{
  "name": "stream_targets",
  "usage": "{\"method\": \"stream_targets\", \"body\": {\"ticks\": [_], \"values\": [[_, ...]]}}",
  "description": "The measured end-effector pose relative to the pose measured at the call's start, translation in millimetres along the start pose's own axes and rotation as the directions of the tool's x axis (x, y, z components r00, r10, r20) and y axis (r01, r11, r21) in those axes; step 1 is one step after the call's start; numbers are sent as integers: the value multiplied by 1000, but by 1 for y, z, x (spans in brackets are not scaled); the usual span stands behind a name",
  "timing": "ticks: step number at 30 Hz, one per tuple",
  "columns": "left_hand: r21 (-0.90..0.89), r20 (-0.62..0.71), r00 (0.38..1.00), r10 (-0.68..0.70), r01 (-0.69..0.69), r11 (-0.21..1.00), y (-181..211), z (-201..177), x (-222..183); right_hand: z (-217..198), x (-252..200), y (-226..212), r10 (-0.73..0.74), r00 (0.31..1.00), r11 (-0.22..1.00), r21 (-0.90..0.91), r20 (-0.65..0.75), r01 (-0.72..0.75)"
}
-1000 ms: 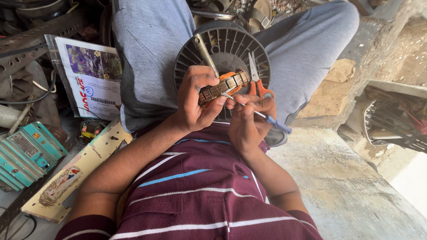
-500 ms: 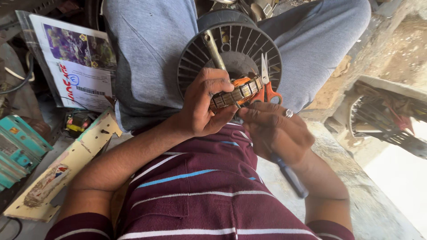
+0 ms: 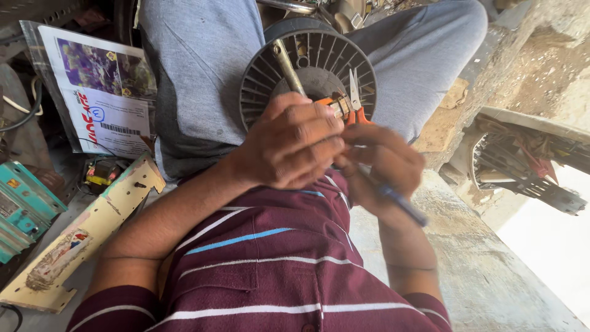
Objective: The person is repairing an electrical motor component. They use a screwdriver to adjust the copper windings on the motor stator while holding it with their left hand.
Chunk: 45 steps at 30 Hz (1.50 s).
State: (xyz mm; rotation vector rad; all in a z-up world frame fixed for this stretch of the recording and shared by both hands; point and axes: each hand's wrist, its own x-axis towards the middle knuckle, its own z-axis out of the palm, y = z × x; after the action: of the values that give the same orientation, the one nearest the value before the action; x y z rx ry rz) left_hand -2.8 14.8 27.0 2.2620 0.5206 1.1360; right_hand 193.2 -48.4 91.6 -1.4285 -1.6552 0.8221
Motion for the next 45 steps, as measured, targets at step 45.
{"method": "stream_targets", "body": {"ticks": [45], "values": [[-311,-215,896,-390,315,897,-1,18,-21,32,-20,12,788,547,211,958,-283,193]]}}
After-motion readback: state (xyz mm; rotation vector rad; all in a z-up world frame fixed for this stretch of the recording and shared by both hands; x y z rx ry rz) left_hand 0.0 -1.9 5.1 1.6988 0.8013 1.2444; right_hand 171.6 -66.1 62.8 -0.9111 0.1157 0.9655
